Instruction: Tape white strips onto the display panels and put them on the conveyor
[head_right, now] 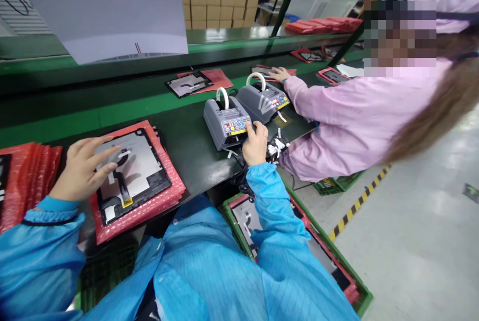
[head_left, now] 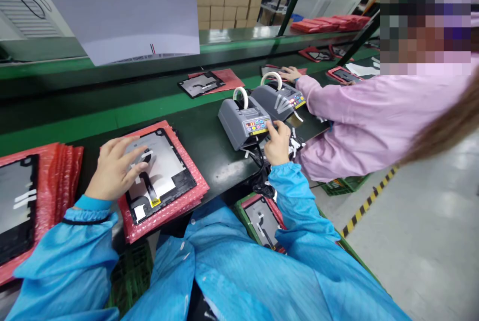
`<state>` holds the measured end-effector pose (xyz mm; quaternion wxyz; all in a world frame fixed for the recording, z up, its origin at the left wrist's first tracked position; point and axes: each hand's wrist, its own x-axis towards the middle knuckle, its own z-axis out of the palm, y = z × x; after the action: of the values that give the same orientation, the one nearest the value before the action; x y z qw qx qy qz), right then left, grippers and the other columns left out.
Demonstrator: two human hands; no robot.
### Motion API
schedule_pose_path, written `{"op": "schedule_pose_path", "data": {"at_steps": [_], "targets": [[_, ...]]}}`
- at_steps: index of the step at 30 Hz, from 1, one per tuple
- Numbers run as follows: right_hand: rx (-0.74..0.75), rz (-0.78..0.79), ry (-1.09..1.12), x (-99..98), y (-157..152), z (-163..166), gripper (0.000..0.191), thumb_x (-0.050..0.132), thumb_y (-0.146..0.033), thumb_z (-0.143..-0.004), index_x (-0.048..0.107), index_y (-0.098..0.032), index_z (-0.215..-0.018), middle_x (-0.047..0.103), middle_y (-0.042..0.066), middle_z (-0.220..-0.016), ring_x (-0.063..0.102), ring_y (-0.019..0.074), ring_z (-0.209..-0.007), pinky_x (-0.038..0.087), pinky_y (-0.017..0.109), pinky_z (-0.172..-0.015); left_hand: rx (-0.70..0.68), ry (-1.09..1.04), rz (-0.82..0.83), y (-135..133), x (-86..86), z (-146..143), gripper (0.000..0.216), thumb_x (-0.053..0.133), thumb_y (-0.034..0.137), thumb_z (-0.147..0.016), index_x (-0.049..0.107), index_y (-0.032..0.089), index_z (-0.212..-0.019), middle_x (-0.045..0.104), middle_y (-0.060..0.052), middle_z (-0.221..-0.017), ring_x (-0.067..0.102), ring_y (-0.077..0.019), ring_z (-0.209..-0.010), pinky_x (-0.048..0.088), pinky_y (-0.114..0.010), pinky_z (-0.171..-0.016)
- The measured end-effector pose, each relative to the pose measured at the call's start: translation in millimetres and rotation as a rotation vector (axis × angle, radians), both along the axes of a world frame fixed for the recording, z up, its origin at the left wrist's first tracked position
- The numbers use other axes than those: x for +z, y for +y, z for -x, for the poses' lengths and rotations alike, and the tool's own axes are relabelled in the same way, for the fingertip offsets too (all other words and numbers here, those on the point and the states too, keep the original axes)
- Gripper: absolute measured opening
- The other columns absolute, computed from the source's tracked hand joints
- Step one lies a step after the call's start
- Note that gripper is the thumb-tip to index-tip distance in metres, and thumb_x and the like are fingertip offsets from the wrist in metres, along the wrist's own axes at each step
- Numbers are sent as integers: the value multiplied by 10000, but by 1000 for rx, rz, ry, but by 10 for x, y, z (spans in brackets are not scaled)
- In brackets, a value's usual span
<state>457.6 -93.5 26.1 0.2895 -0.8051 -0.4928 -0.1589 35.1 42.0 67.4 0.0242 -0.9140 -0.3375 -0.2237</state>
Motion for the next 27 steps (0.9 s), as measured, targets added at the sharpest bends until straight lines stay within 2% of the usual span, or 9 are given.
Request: {"op": "schedule_pose_path", "data": {"at_steps": [3,6,8,10,12,14,20,24,27], "targets": [[5,-26,43,11,-33,-20,587,369,-36,-718,612,-164,-1236,531,153,-1244,462,270,-1204,356,466,-1043,3,-3,18,-32,26,-5,624,229,597,-926,673,206,-1124,553,-78,-1343,473,-317,-1242,344,-508,-1080],[-16,-168,169,-33,-102,-2,526,364,-72,-732,633,-173,-1173,590,134,-1170,521,244,-1147,379,454,-1022,-4,10,2,-51,30,43,584,256,552,-935,671,185,-1120,572,-136,-1315,470,-314,-1240,338,-508,-1084],[-54,-270,354,-94,-134,33,395,395,-155,-762,652,-151,-1061,635,135,-1064,575,240,-1040,422,446,-969,-5,15,-5,-53,22,82,540,288,518,-937,666,181,-1123,574,-157,-1306,472,-307,-1236,331,-497,-1090],[-71,-303,603,-156,-128,82,285,466,-285,-770,649,-136,-931,662,119,-933,607,225,-899,464,418,-896,-2,6,-15,-53,13,105,513,304,505,-934,662,189,-1125,572,-157,-1306,477,-302,-1229,329,-490,-1088],[-49,-292,825,-197,-86,132,316,540,-427,-736,633,-139,-825,663,91,-825,605,201,-791,483,382,-829,1,1,-23,-54,5,106,492,304,494,-935,657,209,-1127,579,-146,-1300,480,-299,-1222,332,-493,-1081],[-17,-298,948,-208,-29,174,399,578,-536,-687,621,-145,-758,647,66,-750,586,182,-733,481,350,-778,-8,5,-24,-57,-3,96,471,306,474,-936,655,225,-1132,589,-136,-1292,488,-297,-1211,339,-497,-1073],[28,-367,1021,-179,89,228,437,680,-556,-553,596,-151,-695,588,13,-648,503,129,-621,437,293,-669,-10,15,-2,-54,-40,83,468,319,478,-930,659,220,-1122,588,-140,-1288,494,-292,-1208,352,-479,-1061],[33,-361,1013,-190,94,268,415,641,-571,-607,553,-173,-682,537,-13,-608,458,113,-594,420,279,-634,-19,19,-3,-56,-49,67,470,292,490,-934,653,244,-1107,584,-108,-1300,492,-274,-1210,345,-454,-1072],[62,-432,1017,-200,-23,277,406,636,-565,-638,558,-173,-708,532,-18,-625,471,112,-600,435,275,-635,-29,22,-5,-59,-50,67,460,296,485,-935,649,251,-1114,586,-103,-1303,501,-271,-1200,343,-457,-1071]]}}
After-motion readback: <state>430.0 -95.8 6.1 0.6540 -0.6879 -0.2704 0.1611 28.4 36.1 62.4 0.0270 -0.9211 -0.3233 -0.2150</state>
